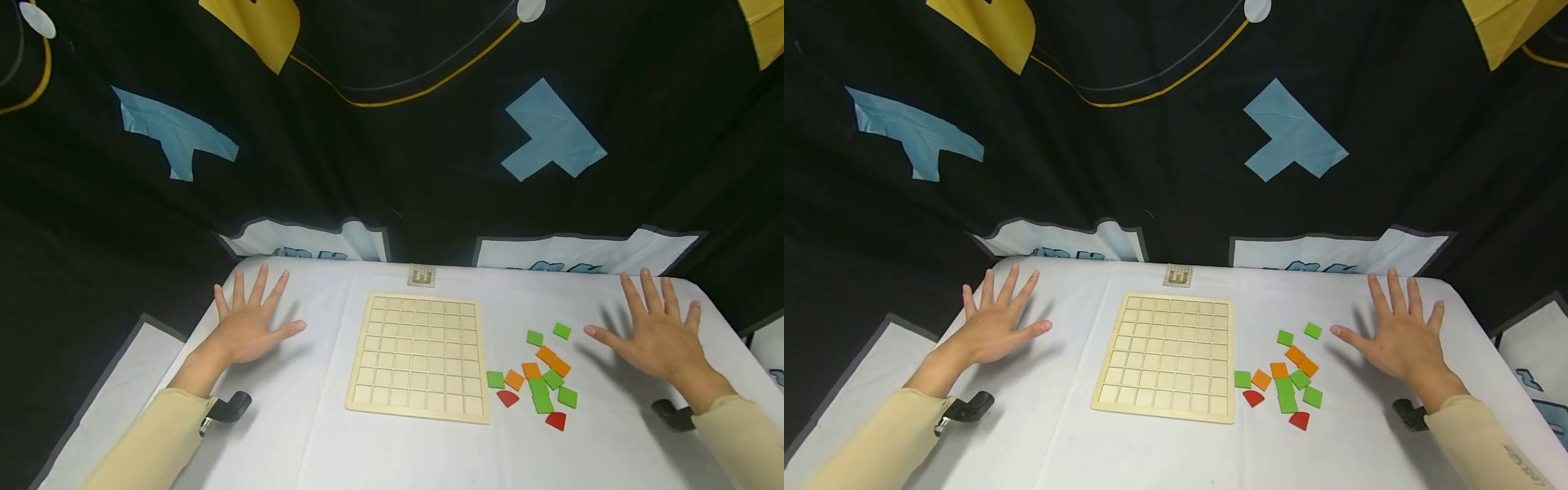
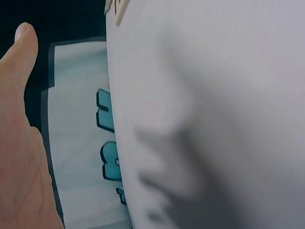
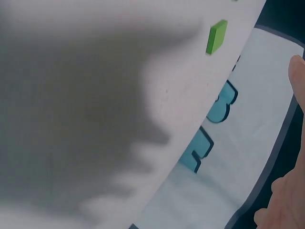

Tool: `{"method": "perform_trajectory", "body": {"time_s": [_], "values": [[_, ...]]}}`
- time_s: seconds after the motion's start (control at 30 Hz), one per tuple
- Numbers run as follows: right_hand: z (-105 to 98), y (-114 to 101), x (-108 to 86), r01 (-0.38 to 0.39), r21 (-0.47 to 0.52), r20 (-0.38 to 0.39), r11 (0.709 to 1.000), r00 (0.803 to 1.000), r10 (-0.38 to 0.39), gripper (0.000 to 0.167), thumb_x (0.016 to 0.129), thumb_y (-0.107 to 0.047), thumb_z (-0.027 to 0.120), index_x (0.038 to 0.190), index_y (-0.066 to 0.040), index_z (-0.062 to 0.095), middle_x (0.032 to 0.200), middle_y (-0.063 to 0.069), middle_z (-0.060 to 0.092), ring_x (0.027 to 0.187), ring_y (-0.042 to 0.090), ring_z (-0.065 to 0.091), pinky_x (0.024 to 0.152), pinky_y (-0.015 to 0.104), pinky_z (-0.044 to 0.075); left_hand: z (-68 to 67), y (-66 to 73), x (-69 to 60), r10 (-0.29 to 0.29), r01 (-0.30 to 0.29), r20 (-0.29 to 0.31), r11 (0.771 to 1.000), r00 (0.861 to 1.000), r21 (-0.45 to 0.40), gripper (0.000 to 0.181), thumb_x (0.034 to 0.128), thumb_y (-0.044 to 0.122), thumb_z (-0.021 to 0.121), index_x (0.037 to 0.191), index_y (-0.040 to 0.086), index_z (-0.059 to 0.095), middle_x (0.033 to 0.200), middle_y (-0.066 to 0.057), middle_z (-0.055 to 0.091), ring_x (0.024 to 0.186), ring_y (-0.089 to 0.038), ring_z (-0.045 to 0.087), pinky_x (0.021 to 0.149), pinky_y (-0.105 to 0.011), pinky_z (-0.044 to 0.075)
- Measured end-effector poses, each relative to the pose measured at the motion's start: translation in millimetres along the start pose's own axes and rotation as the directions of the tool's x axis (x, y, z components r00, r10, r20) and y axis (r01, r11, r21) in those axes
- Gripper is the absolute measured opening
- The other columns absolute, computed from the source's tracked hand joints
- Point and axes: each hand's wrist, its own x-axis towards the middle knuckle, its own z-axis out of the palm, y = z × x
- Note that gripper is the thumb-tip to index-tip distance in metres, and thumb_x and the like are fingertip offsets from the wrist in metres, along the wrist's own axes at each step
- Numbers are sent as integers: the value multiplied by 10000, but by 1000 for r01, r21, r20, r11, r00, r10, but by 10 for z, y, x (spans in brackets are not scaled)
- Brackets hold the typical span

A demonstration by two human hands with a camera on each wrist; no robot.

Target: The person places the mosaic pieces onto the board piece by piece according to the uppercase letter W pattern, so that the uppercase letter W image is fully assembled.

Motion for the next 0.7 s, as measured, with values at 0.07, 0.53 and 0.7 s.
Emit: {"method": "perform_trajectory", "body": {"time_s": [0.07, 0.53, 0.7], "values": [[20, -45, -9, 9, 12, -4, 1000, 1000, -9, 1170, 845, -714, 597, 1609, -50, 9, 1632, 299, -55, 1465, 547, -109, 1048, 818, -116, 30, 33, -2, 6, -6, -6, 1000, 1000, -6, 1011, 912, 757, 444, 1634, 165, 59, 1661, -201, -135, 1435, -556, -233, 1031, -773, -223], [214, -238, -62, 52, 222, -10, 974, 999, -51, 1079, 881, -514, 702, 1606, -18, 74, 1634, 310, 1, 1438, 607, 29, 1066, 822, 46, 238, 420, -1, 64, -63, 1, 987, 998, -148, 975, 943, 662, 512, 1636, 163, 42, 1685, -155, -39, 1513, -434, -128, 1103, -728, -164], [274, -268, -76, 30, 317, 18, 948, 999, -37, 1055, 873, -344, 753, 1602, -11, 68, 1617, 340, 0, 1389, 642, 101, 1025, 842, 133, 313, 566, -11, 85, -82, 5, 974, 996, -213, 965, 956, 618, 536, 1634, 136, 48, 1688, -148, 5, 1526, -411, -82, 1127, -710, -135]]}}
